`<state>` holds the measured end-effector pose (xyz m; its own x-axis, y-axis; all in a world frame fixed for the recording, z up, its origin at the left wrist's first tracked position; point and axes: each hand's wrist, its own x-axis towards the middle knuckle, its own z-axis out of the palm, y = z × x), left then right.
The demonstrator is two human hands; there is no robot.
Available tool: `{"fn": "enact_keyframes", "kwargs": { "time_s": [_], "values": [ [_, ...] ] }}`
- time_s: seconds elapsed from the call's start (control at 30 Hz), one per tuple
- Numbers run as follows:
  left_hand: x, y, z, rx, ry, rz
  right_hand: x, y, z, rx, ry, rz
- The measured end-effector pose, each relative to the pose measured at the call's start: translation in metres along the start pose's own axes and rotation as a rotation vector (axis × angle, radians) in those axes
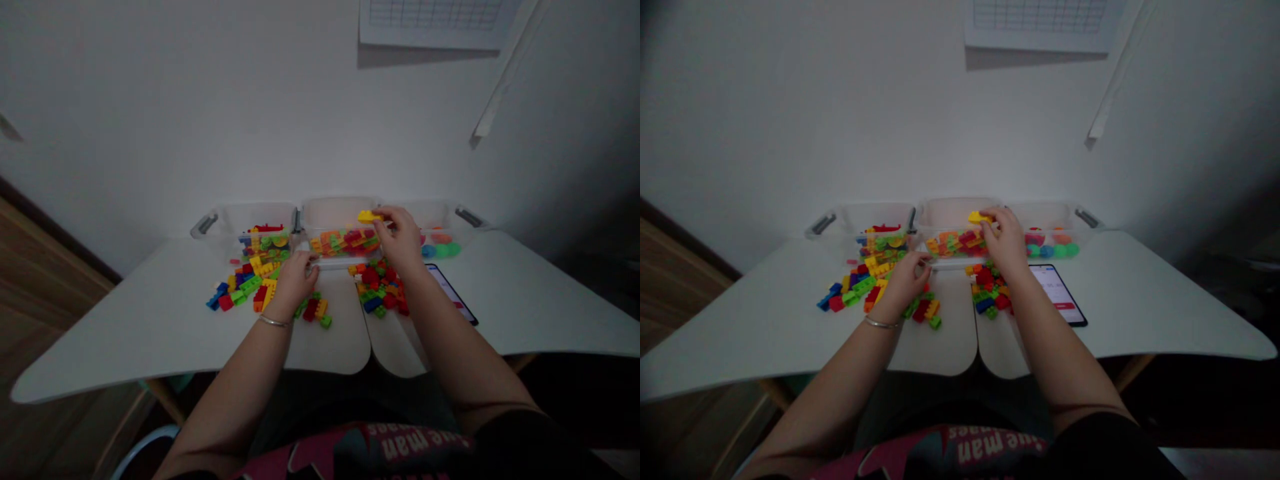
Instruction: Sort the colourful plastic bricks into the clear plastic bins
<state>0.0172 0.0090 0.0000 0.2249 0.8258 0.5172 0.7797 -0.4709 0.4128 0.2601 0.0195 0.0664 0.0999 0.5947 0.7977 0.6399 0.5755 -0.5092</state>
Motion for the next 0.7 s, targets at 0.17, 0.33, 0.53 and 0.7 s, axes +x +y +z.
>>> {"fn": "enact_keyframes", "kwargs": {
  "time_s": [0.17,0.33,0.53,0.7],
  "values": [
    [0.000,-0.003,0.001,0.018,0.004,-0.066,0.015,0.012,0.004,-0.194,0.009,0.026],
    [0.000,-0.001,-0.001,0.004,-0.008,-0.120,0.015,0.014,0.013,-0.421,-0.233,0.114],
    [-0.001,-0.001,-0.001,0.044,-0.037,-0.130,0.012,0.009,0.017,-0.589,-0.357,0.030],
    [-0.003,0.001,-0.002,0.066,-0.094,-0.158,0.009,0.012,0.018,-0.555,-0.367,-0.007]
  ]
}}
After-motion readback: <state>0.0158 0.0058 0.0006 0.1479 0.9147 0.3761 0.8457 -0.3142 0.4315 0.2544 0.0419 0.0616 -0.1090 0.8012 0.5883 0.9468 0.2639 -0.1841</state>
